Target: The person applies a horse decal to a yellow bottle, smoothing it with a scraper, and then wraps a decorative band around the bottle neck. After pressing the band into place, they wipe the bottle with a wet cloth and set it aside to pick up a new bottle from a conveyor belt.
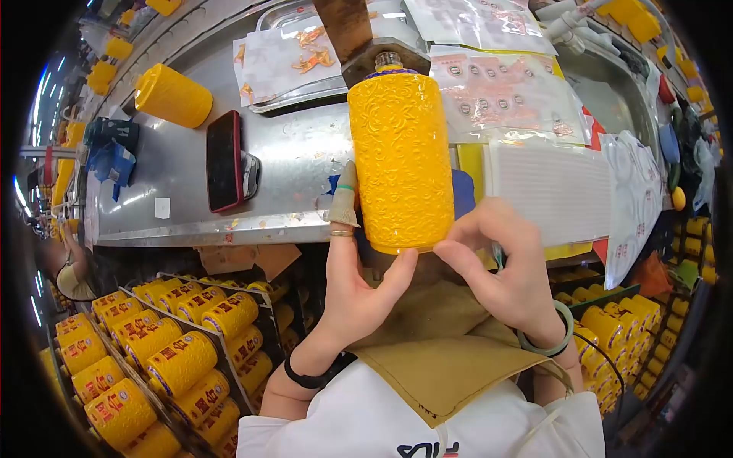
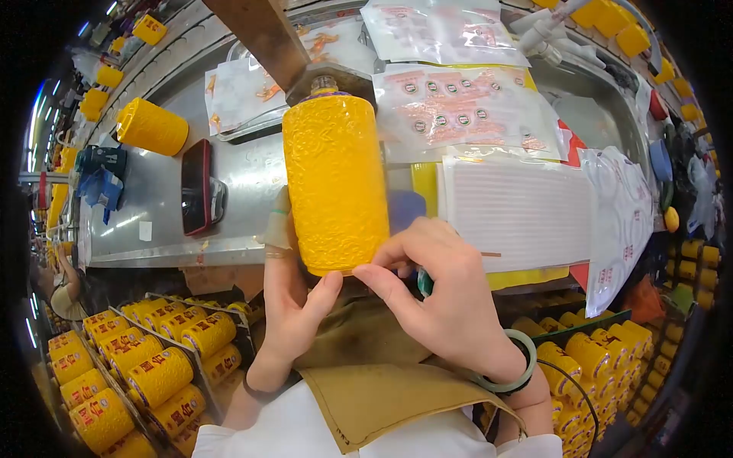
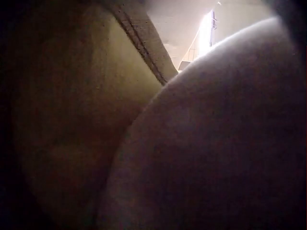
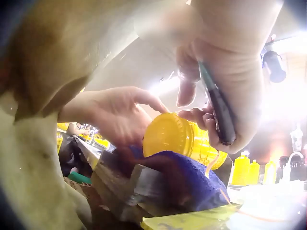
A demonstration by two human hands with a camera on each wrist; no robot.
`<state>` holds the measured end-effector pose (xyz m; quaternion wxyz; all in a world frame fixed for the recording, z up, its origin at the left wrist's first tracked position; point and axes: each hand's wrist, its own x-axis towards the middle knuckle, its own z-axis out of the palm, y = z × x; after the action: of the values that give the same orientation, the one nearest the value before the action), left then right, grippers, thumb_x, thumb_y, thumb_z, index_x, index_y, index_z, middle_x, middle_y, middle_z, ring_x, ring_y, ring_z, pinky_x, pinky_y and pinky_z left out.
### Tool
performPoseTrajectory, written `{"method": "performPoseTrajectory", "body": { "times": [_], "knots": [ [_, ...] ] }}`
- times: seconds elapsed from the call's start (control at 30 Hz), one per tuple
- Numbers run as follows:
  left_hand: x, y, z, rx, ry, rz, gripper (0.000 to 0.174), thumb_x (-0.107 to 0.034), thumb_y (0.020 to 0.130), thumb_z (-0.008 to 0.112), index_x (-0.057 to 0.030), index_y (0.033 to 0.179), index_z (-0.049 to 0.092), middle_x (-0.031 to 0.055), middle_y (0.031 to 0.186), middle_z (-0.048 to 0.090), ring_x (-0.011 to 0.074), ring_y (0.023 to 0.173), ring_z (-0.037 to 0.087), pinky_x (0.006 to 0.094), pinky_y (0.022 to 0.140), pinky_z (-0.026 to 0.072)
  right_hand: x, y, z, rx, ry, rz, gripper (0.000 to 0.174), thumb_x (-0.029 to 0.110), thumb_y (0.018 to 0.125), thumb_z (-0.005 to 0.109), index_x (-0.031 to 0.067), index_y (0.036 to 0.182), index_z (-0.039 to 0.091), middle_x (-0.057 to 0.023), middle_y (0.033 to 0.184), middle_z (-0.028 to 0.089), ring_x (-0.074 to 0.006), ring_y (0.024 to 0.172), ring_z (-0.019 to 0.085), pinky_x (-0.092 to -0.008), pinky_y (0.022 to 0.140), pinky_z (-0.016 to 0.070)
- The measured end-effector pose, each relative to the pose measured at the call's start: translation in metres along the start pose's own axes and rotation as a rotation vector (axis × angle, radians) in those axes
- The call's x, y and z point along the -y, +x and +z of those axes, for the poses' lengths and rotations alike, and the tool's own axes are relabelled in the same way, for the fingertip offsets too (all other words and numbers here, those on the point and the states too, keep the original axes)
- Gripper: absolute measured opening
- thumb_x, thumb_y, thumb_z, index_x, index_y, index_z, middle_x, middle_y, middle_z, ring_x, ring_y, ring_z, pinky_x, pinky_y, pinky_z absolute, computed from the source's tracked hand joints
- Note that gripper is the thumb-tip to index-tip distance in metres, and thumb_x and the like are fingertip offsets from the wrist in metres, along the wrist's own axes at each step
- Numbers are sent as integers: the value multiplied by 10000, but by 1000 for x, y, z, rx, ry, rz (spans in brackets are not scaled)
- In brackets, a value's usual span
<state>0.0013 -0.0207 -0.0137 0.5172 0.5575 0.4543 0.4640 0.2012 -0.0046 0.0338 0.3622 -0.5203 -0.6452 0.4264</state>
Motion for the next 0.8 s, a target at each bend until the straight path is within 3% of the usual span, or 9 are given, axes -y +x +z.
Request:
{"method": "performPoseTrajectory", "body": {
  "times": [0.3, 0.37, 0.6, 0.67, 0.7, 0.73, 0.8],
  "knots": [
    [0, 1, 3, -5, -17, -5, 906, 6, 912, 614, 8, 1657, 99, 181, 1683, 236, 299, 1545, 285, 446, 1249, 256, -5, -1, 1, -20, -19, 10, 137, 79, 868, 795, 9, 829, 683, -87, 756, 613, -244, 704, 556, -363, 653, 439],
    [-2, 2, 7, -80, -88, -7, 892, -9, 902, 685, 74, 1617, 158, 202, 1606, 326, 279, 1494, 350, 406, 1231, 277, -5, -1, 1, -21, -7, 16, 137, 79, 868, 794, 10, 828, 683, -88, 755, 612, -246, 707, 557, -364, 654, 439],
    [1, -1, 2, -69, -90, -15, 906, -10, 893, 693, 72, 1619, 158, 208, 1632, 293, 294, 1519, 317, 418, 1245, 255, -8, -1, 3, -34, 15, 15, 146, 83, 863, 801, 11, 815, 682, -85, 744, 610, -243, 684, 550, -370, 638, 435],
    [9, -2, -6, -85, 114, 208, 903, -9, 879, 703, 68, 1614, 184, 215, 1652, 269, 315, 1530, 309, 432, 1259, 230, -7, 0, 3, -38, 18, 8, 150, 82, 862, 802, 10, 810, 681, -84, 740, 608, -241, 679, 548, -369, 636, 435],
    [14, -2, -12, -120, 124, 302, 905, -10, 834, 774, 31, 1591, 281, 215, 1624, 311, 335, 1501, 372, 435, 1239, 296, -7, 0, 3, -41, 13, 8, 151, 81, 861, 802, 10, 807, 681, -83, 737, 607, -239, 678, 549, -369, 634, 435],
    [16, -2, -16, -119, 125, 301, 905, -10, 834, 774, 31, 1591, 281, 215, 1624, 311, 335, 1501, 372, 435, 1239, 296, -7, 0, 3, -44, 7, 10, 152, 80, 859, 803, 9, 804, 680, -82, 734, 605, -238, 677, 549, -368, 633, 434],
    [19, -1, -20, -99, 419, 648, 799, -23, 783, 847, -15, 1491, 477, 205, 1537, 422, 333, 1435, 467, 427, 1180, 402, -7, 0, 4, -44, 11, 12, 151, 79, 857, 805, 10, 806, 681, -82, 734, 605, -238, 676, 549, -367, 631, 434]
  ]
}}
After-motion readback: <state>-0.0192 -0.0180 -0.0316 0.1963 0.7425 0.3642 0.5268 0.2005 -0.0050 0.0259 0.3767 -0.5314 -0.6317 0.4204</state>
